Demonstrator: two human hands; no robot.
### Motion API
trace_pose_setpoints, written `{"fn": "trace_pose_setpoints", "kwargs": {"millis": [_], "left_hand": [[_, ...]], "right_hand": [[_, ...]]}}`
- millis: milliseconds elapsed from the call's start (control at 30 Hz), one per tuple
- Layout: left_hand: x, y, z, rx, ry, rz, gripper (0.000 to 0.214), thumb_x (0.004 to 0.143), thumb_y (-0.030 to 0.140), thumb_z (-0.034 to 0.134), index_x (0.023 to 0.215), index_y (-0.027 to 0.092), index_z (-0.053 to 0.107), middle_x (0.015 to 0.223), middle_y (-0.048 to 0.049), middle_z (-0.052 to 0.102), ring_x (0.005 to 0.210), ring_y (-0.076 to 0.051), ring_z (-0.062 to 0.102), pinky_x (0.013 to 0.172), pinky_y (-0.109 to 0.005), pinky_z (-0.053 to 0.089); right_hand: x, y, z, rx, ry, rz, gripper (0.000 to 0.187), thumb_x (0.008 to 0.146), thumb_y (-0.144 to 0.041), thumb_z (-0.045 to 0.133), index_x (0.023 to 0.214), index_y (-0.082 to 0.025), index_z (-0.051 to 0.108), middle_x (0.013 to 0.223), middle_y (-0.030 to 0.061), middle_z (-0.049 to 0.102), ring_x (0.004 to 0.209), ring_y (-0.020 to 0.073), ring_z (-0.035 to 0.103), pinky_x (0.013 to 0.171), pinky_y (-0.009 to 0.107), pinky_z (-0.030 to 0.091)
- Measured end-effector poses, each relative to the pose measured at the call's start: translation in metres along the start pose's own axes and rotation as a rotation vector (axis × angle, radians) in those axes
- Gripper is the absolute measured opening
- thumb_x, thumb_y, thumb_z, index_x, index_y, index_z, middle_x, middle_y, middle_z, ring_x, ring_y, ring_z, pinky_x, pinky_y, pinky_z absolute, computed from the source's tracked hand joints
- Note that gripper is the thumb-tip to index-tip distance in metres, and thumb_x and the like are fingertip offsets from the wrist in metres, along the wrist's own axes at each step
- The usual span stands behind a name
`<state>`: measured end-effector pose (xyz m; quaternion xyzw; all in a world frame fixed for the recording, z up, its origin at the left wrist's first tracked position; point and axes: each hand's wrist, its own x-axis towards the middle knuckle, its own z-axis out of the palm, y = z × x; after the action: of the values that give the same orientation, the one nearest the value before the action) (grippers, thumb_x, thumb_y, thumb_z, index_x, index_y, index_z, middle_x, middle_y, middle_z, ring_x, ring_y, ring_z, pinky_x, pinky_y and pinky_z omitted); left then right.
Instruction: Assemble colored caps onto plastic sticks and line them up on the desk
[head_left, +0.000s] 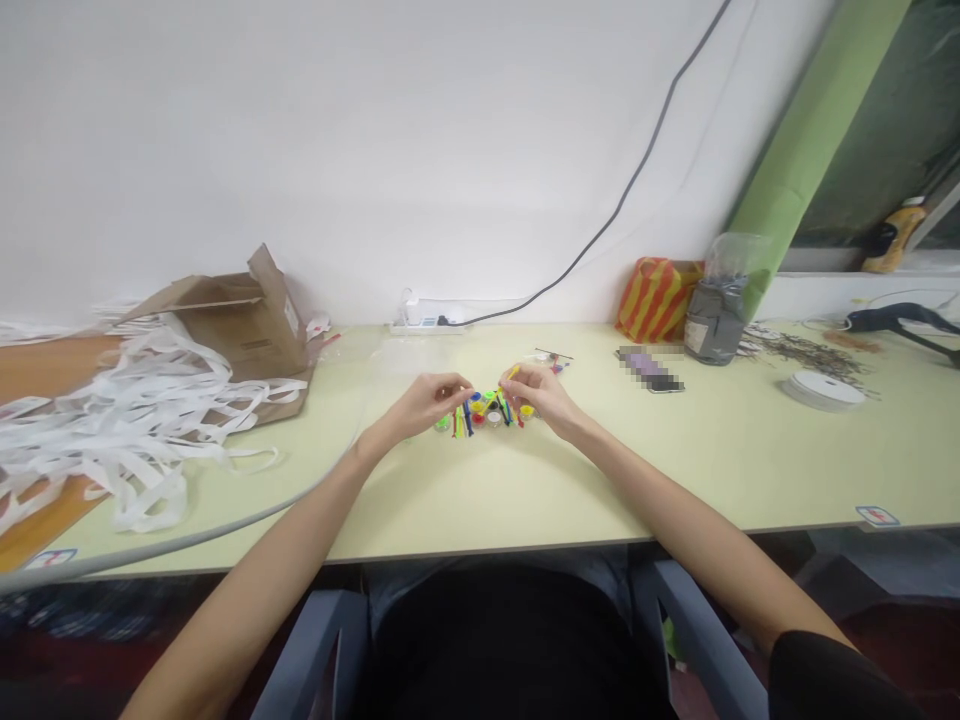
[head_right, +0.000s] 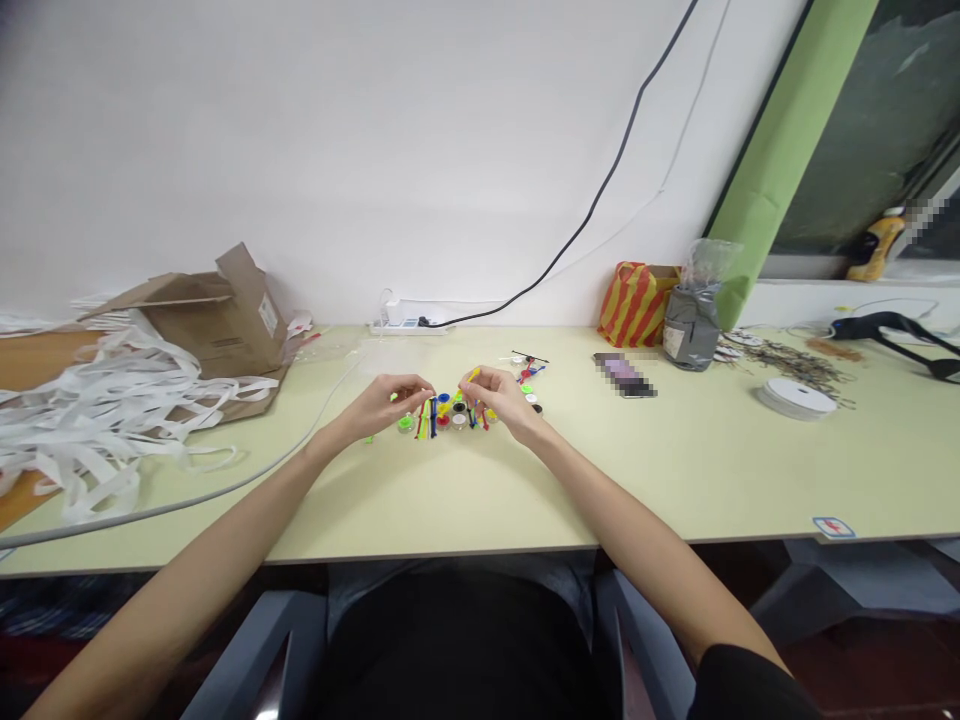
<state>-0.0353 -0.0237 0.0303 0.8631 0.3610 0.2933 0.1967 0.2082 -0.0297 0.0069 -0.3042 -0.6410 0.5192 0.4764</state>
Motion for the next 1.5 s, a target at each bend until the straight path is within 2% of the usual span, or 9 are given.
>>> {"fn": "trace_pose_setpoints", "kwargs": {"millis": [167, 333, 467, 767, 1067, 1367, 1500], "left_hand": [[0.0, 0.01, 0.016, -0.088, -0.063, 0.034, 0.041, 0.095, 0.051, 0.051, 0.104, 0.017, 0.071, 0.073, -0.0015, 0.064, 0.059, -0.011, 0.046, 0.057, -0.025, 0.037], [-0.001, 0.015, 0.019, -0.142, -0.076, 0.019, 0.038, 0.095, 0.05, 0.052, 0.091, 0.017, 0.07, 0.071, -0.0031, 0.065, 0.058, -0.011, 0.05, 0.057, -0.025, 0.038], [-0.001, 0.014, 0.019, -0.181, -0.117, -0.006, 0.034, 0.093, 0.048, 0.058, 0.091, 0.017, 0.069, 0.069, -0.0023, 0.066, 0.058, -0.011, 0.054, 0.057, -0.025, 0.039], [-0.002, 0.017, 0.017, -0.163, -0.143, 0.007, 0.038, 0.098, 0.048, 0.047, 0.086, 0.017, 0.064, 0.076, -0.0025, 0.065, 0.058, -0.01, 0.053, 0.056, -0.024, 0.04], [-0.005, 0.021, 0.008, -0.133, -0.213, -0.009, 0.038, 0.099, 0.048, 0.045, 0.085, 0.016, 0.06, 0.074, -0.0004, 0.059, 0.061, -0.01, 0.051, 0.056, -0.022, 0.038], [-0.004, 0.023, 0.005, -0.167, -0.305, -0.019, 0.041, 0.099, 0.051, 0.043, 0.095, 0.016, 0.064, 0.084, -0.0029, 0.062, 0.07, -0.012, 0.053, 0.062, -0.024, 0.04], [-0.004, 0.022, -0.001, -0.145, -0.32, -0.01, 0.041, 0.097, 0.051, 0.044, 0.094, 0.015, 0.064, 0.077, -0.0014, 0.058, 0.066, -0.012, 0.049, 0.059, -0.024, 0.037]], "right_hand": [[-0.003, -0.004, 0.005, -0.017, -0.074, 0.003, 0.035, 0.078, -0.051, 0.074, 0.087, -0.018, 0.064, 0.073, 0.0009, 0.064, 0.052, 0.0108, 0.055, 0.044, 0.023, 0.043], [-0.005, -0.007, 0.01, -0.057, -0.092, -0.003, 0.032, 0.08, -0.047, 0.073, 0.088, -0.018, 0.064, 0.076, 0.0023, 0.067, 0.058, 0.0111, 0.057, 0.047, 0.022, 0.041], [-0.006, -0.007, 0.012, -0.096, -0.123, -0.013, 0.03, 0.082, -0.046, 0.072, 0.09, -0.017, 0.065, 0.075, 0.0037, 0.068, 0.061, 0.0128, 0.059, 0.047, 0.021, 0.039], [-0.008, -0.006, 0.017, -0.095, -0.141, -0.039, 0.031, 0.082, -0.046, 0.072, 0.088, -0.017, 0.062, 0.075, 0.0032, 0.068, 0.064, 0.0136, 0.061, 0.048, 0.022, 0.039], [-0.007, 0.001, 0.02, -0.038, -0.182, -0.043, 0.031, 0.081, -0.044, 0.075, 0.085, -0.017, 0.06, 0.078, 0.0044, 0.07, 0.066, 0.013, 0.062, 0.062, 0.026, 0.047], [-0.005, 0.004, 0.02, 0.008, -0.221, -0.057, 0.034, 0.078, -0.045, 0.078, 0.084, -0.018, 0.059, 0.079, 0.0049, 0.071, 0.069, 0.0144, 0.063, 0.064, 0.027, 0.05], [-0.007, 0.002, 0.022, 0.012, -0.23, -0.063, 0.033, 0.083, -0.045, 0.074, 0.095, -0.019, 0.058, 0.081, 0.004, 0.069, 0.073, 0.0156, 0.065, 0.065, 0.028, 0.051]]}}
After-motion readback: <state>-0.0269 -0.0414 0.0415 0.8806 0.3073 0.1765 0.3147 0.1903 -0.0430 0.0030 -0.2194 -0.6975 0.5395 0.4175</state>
